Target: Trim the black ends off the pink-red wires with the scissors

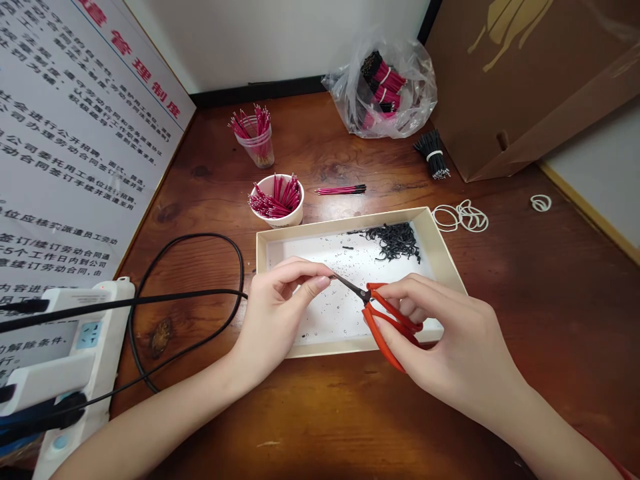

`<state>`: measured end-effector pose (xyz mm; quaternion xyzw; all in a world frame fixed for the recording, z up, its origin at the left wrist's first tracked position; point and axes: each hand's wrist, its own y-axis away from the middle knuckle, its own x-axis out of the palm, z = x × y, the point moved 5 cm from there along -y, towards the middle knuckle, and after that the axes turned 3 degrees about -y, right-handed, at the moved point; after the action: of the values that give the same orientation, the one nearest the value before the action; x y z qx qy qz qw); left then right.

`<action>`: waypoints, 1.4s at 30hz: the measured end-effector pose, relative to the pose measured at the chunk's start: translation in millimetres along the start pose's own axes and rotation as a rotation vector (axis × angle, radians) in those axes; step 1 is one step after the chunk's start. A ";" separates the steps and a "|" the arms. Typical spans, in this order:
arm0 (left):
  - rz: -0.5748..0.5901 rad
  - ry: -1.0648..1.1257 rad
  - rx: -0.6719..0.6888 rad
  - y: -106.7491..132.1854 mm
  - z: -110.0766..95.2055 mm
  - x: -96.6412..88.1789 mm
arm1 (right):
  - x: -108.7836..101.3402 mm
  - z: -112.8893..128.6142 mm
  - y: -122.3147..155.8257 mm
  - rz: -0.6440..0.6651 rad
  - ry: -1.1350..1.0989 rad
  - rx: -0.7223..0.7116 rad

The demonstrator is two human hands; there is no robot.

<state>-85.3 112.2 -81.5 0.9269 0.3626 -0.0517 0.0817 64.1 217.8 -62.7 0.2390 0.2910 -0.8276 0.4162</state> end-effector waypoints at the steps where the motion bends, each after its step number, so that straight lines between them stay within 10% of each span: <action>1: -0.001 0.000 0.000 -0.1 -0.3 0.1 | 0.0 0.1 0.0 0.005 -0.003 0.001; 42: 0.010 -0.002 0.023 0.3 -0.1 -1.5 | -1.8 1.8 1.8 0.001 0.006 -0.033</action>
<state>-86.1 111.0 -81.1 0.9295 0.3574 -0.0565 0.0718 66.3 216.7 -60.7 0.2347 0.3056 -0.8219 0.4196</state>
